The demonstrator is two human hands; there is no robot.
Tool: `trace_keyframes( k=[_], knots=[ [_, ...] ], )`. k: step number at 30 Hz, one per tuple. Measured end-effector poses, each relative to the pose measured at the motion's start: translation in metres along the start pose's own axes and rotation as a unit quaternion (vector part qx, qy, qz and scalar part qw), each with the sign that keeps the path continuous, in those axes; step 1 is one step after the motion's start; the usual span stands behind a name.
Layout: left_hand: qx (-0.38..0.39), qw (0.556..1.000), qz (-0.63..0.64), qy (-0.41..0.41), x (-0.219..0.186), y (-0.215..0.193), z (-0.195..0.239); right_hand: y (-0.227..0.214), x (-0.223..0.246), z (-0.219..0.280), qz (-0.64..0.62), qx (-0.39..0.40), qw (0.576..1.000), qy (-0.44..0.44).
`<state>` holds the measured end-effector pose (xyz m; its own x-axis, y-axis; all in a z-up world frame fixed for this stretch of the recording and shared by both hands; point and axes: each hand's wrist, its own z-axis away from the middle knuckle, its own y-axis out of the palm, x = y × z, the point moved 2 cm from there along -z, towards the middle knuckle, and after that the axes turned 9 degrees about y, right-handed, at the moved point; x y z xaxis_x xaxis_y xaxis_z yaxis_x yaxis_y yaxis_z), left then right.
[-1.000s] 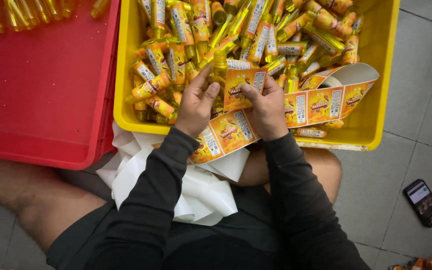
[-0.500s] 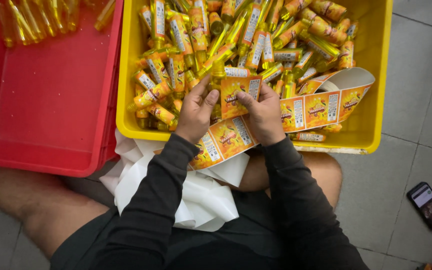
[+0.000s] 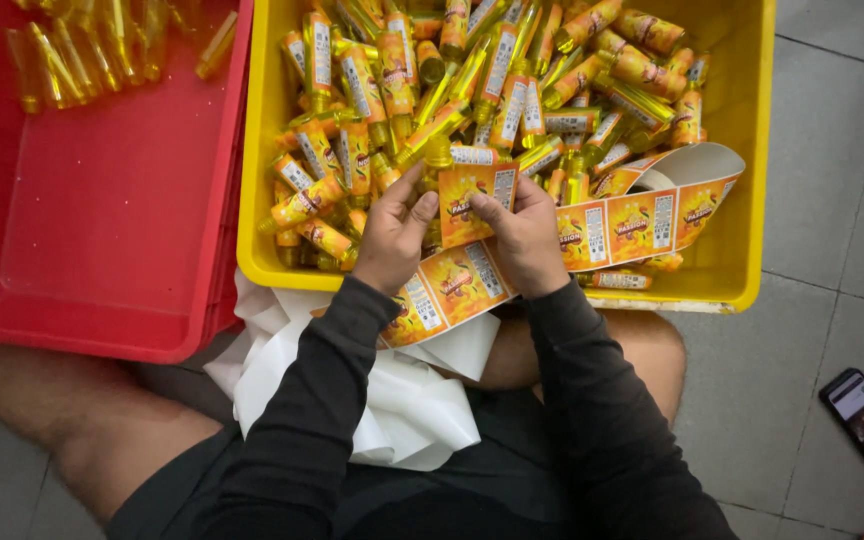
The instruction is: The person sits on the floor and applies labels from a continuous roll onto small yellow bottles. They pick up a bottle from a yellow crate, wrap the label around it, and place the labeled bottle into a red tray. The process is repeated for multiple bottles.
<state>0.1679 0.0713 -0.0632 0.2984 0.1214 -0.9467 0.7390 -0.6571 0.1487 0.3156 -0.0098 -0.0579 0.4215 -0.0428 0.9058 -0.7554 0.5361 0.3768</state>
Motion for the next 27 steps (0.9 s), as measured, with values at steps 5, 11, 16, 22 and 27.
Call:
trace_keyframes(
  k=[5,11,16,22,27],
  knots=[
    [-0.002,1.000,0.009,-0.006,0.014,-0.006,0.002,-0.002,0.001,0.000,0.023,0.011,1.000,-0.004],
    [0.003,1.000,0.012,-0.007,0.014,-0.006,0.001,0.001,0.004,0.001,0.020,0.012,1.000,-0.002],
    [0.015,1.000,-0.005,-0.004,0.010,-0.005,0.000,0.003,0.004,0.001,0.009,-0.001,1.000,0.006],
    [0.011,0.999,0.032,-0.004,0.010,-0.003,0.002,0.003,0.004,0.001,0.033,0.005,0.999,0.004],
    [0.026,0.999,0.022,0.015,0.006,-0.004,-0.001,-0.001,0.000,-0.001,0.049,0.007,0.999,-0.014]
  ],
)
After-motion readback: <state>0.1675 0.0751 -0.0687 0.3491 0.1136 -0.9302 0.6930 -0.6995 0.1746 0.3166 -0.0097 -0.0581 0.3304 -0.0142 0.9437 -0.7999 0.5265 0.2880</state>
